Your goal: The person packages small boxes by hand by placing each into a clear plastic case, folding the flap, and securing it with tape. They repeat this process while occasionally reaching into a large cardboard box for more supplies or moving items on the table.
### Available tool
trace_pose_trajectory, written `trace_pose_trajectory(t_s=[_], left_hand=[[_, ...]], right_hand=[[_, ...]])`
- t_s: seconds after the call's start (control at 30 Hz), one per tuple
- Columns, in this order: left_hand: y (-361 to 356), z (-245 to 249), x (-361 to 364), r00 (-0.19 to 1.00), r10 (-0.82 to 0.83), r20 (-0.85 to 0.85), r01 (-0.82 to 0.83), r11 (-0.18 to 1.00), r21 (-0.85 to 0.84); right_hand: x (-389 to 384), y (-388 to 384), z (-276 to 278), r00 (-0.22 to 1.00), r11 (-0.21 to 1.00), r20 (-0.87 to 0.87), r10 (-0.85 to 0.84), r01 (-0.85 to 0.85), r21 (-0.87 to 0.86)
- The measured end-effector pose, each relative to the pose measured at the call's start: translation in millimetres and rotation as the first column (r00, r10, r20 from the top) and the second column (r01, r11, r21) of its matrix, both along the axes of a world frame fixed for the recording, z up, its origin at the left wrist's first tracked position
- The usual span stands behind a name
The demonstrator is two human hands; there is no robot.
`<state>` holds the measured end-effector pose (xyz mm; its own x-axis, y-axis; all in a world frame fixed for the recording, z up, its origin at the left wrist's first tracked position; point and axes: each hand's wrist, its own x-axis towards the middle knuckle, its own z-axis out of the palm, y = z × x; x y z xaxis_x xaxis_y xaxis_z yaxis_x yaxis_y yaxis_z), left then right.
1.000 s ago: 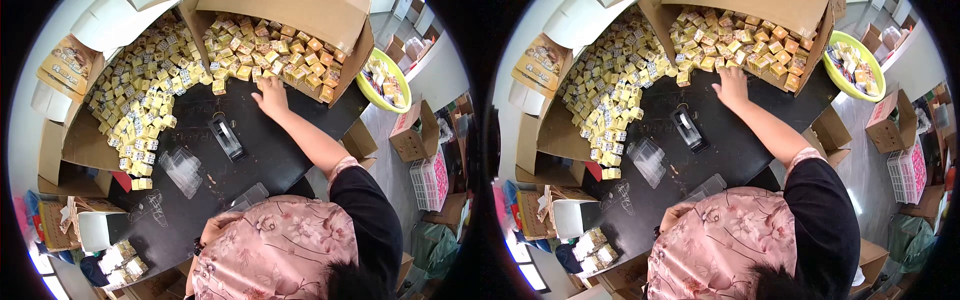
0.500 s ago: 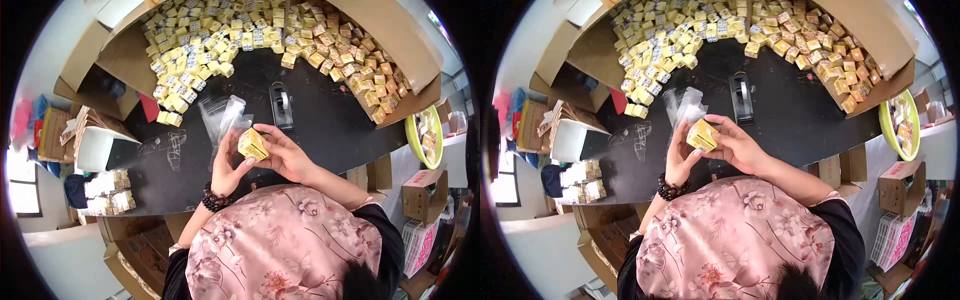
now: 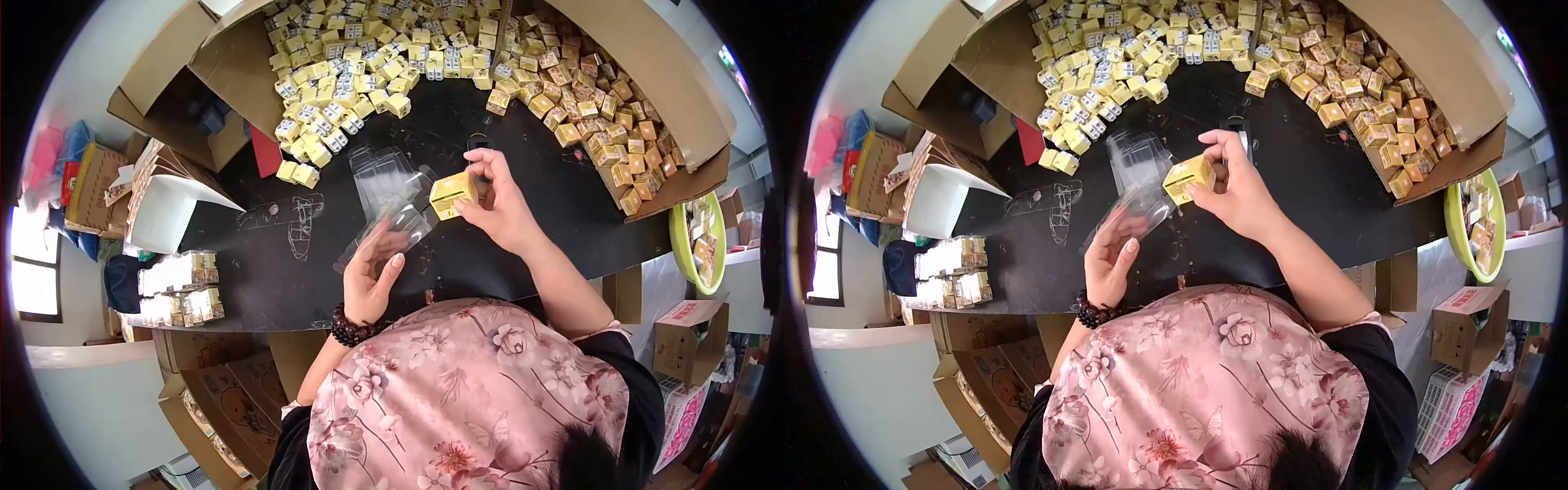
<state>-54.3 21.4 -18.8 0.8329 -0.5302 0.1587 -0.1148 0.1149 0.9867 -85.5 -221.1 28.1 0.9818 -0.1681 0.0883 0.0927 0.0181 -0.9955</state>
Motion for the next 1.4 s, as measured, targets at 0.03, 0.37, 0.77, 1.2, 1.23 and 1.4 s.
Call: trace_pose_trajectory(t_s=[0.03, 0.37, 0.77, 1.2, 1.23, 1.4], left_hand=[[-0.1, 1.6, -1.3, 1.000, -0.007, 0.001, 0.007, 1.000, -0.001], [2.2, 12.4, 3.3, 0.969, -0.045, 0.243, -0.013, 0.973, 0.231], [-2.9, 26.3, 3.2, 0.905, -0.052, 0.422, -0.106, 0.933, 0.344], [-8.6, -18.4, -2.7, 0.914, 0.020, 0.405, -0.094, 0.982, 0.164], [-6.9, -19.7, -2.6, 0.934, -0.045, 0.354, -0.028, 0.980, 0.199], [5.9, 9.3, -2.3, 0.923, -0.381, -0.047, 0.384, 0.917, 0.106]], right_hand=[[4.7, -6.3, -5.4, 1.000, 0.997, -0.023, 0.018, -0.019, -0.073], [2.0, 6.4, -21.7, 0.978, 0.959, 0.000, 0.209, -0.205, -0.196], [-5.3, 26.0, -36.2, 0.982, 0.954, 0.176, 0.063, -0.111, 0.279], [-12.0, 49.7, -44.4, 0.955, 0.957, 0.296, -0.011, 0.096, -0.274], [-10.7, 52.0, -48.0, 0.953, 0.966, 0.285, -0.099, 0.161, -0.203], [-8.9, 46.6, -66.0, 0.998, 0.752, 0.040, 0.044, -0.059, 0.657]])
